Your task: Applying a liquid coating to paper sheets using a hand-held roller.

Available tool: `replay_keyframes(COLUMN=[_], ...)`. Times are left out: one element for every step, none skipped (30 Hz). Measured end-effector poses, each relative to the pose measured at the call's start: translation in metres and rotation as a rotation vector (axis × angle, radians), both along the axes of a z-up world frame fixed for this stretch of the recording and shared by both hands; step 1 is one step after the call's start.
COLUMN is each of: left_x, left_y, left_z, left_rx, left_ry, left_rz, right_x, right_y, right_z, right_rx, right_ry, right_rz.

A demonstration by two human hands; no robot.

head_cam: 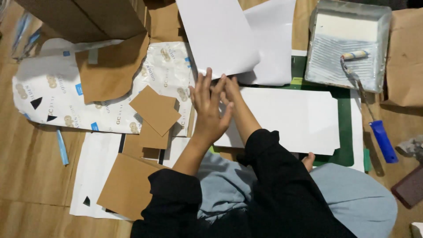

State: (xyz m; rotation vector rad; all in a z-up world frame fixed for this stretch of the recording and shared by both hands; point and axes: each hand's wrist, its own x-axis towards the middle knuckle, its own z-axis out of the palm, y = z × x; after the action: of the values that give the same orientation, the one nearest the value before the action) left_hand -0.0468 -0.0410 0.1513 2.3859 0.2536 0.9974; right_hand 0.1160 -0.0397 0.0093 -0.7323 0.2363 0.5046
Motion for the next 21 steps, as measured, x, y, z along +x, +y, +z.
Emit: replay_keyframes(left_x=[0.001, 0.003, 0.004, 0.006, 0.008, 0.008, 0.009, 0.01, 0.012, 0.011, 0.009, 0.01, 0.01, 0.009, 0.008, 0.012, 0.016, 0.019, 0.023, 0.031, 0.031], left_y=[0.001, -0.002, 0.0, 0.001, 0.002, 0.001, -0.001, -0.003, -0.004, -0.006, -0.008, -0.006, -0.004, -0.004, 0.0, 0.001, 0.001, 0.004, 0.007, 0.013, 0.013], left_z=[-0.003, -0.009, -0.011, -0.013, -0.016, -0.018, -0.02, -0.021, -0.021, -0.022, -0.024, -0.027, -0.03, -0.034, -0.035, -0.037, -0.039, -0.056, -0.071, -0.085, -0.096], left_rx=[-0.032, -0.077, -0.086, -0.091, -0.095, -0.1, -0.094, -0.085, -0.087, -0.067, -0.048, -0.054, -0.047, -0.043, -0.051, -0.043, -0.033, -0.033, 0.004, 0.048, 0.054], left_ry=[0.039, 0.077, 0.082, 0.118, 0.154, 0.156, 0.2, 0.242, 0.241, 0.303, 0.365, 0.368, 0.415, 0.464, 0.47, 0.544, 0.618, 0.604, 0.665, 0.722, 0.703], left_rz=[-0.041, -0.083, -0.082, -0.087, -0.092, -0.101, -0.114, -0.128, -0.138, -0.153, -0.168, -0.173, -0.19, -0.206, -0.211, -0.2, -0.19, -0.211, -0.19, -0.162, -0.177], right_x=[-0.008, -0.018, -0.027, -0.035, -0.044, -0.043, -0.045, -0.05, -0.035, -0.023, -0.012, 0.002, 0.015, 0.027, 0.041, 0.057, 0.072, 0.074, 0.074, 0.079, 0.074], right_y=[0.002, -0.003, -0.013, -0.024, -0.035, -0.045, -0.053, -0.059, -0.074, -0.09, -0.106, -0.131, -0.157, -0.184, -0.211, -0.245, -0.28, -0.31, -0.341, -0.368, -0.392], right_z=[0.015, 0.029, 0.042, 0.056, 0.07, 0.076, 0.083, 0.09, 0.072, 0.052, 0.033, 0.038, 0.043, 0.048, 0.049, 0.053, 0.059, 0.067, 0.076, 0.086, 0.082], right_rx=[-0.051, -0.115, -0.178, -0.243, -0.307, -0.367, -0.427, -0.486, -0.491, -0.494, -0.498, -0.503, -0.644, -0.786, -0.792, -0.982, -1.171, -1.189, -1.367, -1.532, -1.542], right_ry=[-0.044, -0.089, -0.133, -0.177, -0.222, -0.266, -0.309, -0.355, -0.352, -0.353, -0.354, -0.346, -0.47, -0.592, -0.583, -0.659, -0.733, -0.732, -0.647, -0.56, -0.561], right_rz=[0.096, 0.191, 0.287, 0.384, 0.482, 0.57, 0.658, 0.744, 0.736, 0.715, 0.694, 0.692, 0.686, 0.68, 0.682, 0.579, 0.471, 0.45, 0.417, 0.379, 0.353])
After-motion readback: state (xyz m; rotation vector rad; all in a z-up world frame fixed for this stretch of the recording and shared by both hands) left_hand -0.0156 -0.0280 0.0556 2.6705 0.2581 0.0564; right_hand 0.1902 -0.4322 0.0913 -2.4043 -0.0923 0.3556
